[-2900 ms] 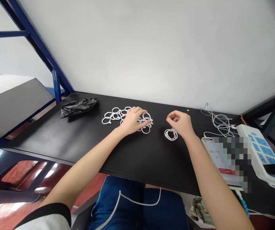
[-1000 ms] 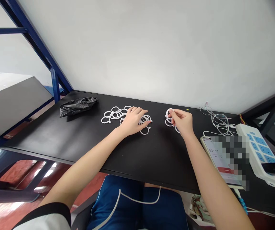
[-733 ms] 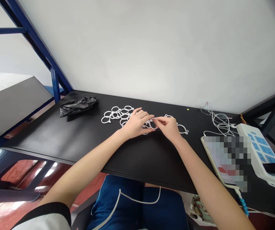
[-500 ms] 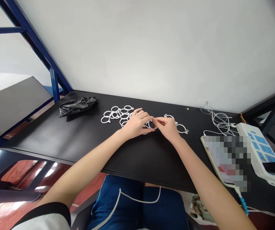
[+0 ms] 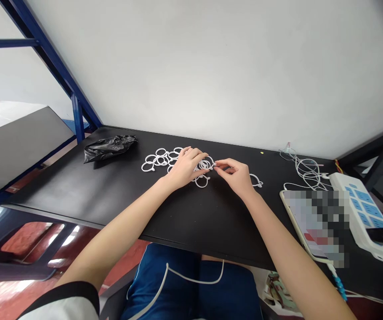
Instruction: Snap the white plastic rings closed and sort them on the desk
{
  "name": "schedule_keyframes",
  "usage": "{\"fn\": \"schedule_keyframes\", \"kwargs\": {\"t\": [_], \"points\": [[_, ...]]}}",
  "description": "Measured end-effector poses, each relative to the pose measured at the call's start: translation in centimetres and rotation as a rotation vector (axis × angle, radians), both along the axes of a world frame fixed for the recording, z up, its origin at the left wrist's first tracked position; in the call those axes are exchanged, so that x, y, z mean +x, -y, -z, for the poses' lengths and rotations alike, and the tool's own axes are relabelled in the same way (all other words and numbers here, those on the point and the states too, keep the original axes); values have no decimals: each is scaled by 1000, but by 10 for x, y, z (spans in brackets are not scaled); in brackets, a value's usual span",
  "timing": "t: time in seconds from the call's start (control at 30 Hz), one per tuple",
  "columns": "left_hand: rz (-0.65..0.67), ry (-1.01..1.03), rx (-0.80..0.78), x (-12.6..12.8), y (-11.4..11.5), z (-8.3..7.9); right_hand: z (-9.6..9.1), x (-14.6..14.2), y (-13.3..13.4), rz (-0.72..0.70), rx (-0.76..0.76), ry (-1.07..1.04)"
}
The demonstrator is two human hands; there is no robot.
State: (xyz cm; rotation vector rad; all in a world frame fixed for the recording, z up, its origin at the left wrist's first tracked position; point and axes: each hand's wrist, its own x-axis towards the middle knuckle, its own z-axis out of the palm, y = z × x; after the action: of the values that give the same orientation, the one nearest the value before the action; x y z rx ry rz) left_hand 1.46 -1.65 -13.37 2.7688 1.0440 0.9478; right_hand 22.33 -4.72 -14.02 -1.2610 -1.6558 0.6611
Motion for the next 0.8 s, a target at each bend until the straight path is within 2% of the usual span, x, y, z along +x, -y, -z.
{"fn": "schedule_keyframes", "kwargs": {"t": [0.2,0.4,0.8], "points": [[24,7,-33,1,1,-1,-2,1,1,38,76,109],[54,1,-39,-1,1,-2,-1,6,0,6,179,238],[78,-14,-46,-2,-1,-1,0,14,-2,-78,150,306]]}}
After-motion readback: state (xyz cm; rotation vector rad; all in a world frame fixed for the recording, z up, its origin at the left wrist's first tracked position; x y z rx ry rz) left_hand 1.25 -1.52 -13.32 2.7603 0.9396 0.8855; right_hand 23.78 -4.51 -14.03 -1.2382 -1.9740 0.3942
